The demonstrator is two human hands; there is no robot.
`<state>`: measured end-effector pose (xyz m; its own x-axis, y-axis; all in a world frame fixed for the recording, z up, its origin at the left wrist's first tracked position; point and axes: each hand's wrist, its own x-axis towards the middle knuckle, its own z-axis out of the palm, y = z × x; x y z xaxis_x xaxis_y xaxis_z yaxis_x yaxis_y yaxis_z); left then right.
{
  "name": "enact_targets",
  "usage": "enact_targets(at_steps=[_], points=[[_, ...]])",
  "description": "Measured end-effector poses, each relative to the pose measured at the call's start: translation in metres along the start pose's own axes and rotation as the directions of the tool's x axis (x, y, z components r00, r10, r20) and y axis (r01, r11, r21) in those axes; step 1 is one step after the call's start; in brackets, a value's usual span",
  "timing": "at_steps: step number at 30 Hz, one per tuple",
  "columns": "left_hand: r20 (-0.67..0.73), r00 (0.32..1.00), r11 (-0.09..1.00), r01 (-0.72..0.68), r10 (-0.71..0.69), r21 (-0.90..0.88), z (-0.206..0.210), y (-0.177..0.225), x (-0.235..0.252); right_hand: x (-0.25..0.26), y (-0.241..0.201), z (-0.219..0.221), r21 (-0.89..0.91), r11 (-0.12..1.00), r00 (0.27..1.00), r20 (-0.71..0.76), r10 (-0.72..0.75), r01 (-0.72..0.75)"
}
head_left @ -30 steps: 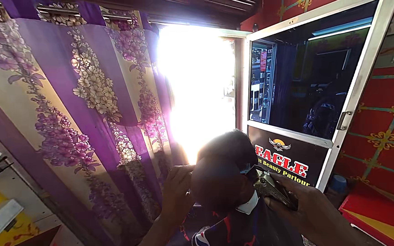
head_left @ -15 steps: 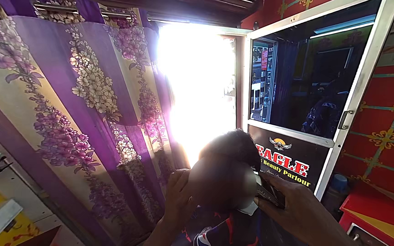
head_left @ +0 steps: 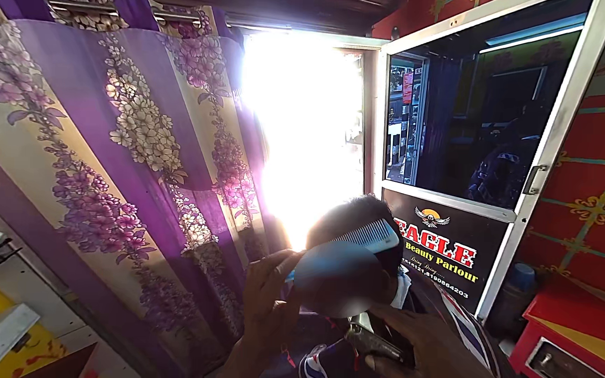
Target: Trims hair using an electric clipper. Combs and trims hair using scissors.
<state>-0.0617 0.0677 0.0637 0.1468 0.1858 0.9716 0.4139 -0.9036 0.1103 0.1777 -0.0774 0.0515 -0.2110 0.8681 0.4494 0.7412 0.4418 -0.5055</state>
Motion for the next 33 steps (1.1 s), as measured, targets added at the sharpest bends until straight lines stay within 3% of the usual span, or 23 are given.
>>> enact_targets(at_steps=[6, 15, 22, 27, 33], points=[[0.294, 0.956, 0.999, -0.009, -0.006, 0.049, -0.014, -0.016, 0.009, -0.029, 0.008, -0.006, 0.059, 0.994, 0.994, 0.065, 0.087, -0.091], [0.366, 0.93, 0.996, -0.052, 0.02, 0.077, -0.015, -0.02, -0.013, -0.051, 0.031, -0.027, 0.044, 0.992, 0.993, -0.017, 0.118, -0.117], [0.48, 0.851, 0.973, 0.231, -0.212, 0.02, -0.025, -0.018, -0.01, -0.054, 0.043, -0.052, 0.042, 0.988, 0.978, -0.145, 0.151, -0.146], [0.388, 0.898, 0.977, 0.207, -0.207, 0.041, -0.017, -0.017, -0.004, -0.035, 0.04, -0.048, -0.047, 0.984, 0.935, -0.32, 0.15, -0.174], [0.217, 0.975, 0.997, 0.037, -0.051, 0.067, -0.004, -0.017, -0.003, -0.015, 0.038, -0.04, -0.06, 0.974, 0.92, -0.346, 0.186, -0.219]])
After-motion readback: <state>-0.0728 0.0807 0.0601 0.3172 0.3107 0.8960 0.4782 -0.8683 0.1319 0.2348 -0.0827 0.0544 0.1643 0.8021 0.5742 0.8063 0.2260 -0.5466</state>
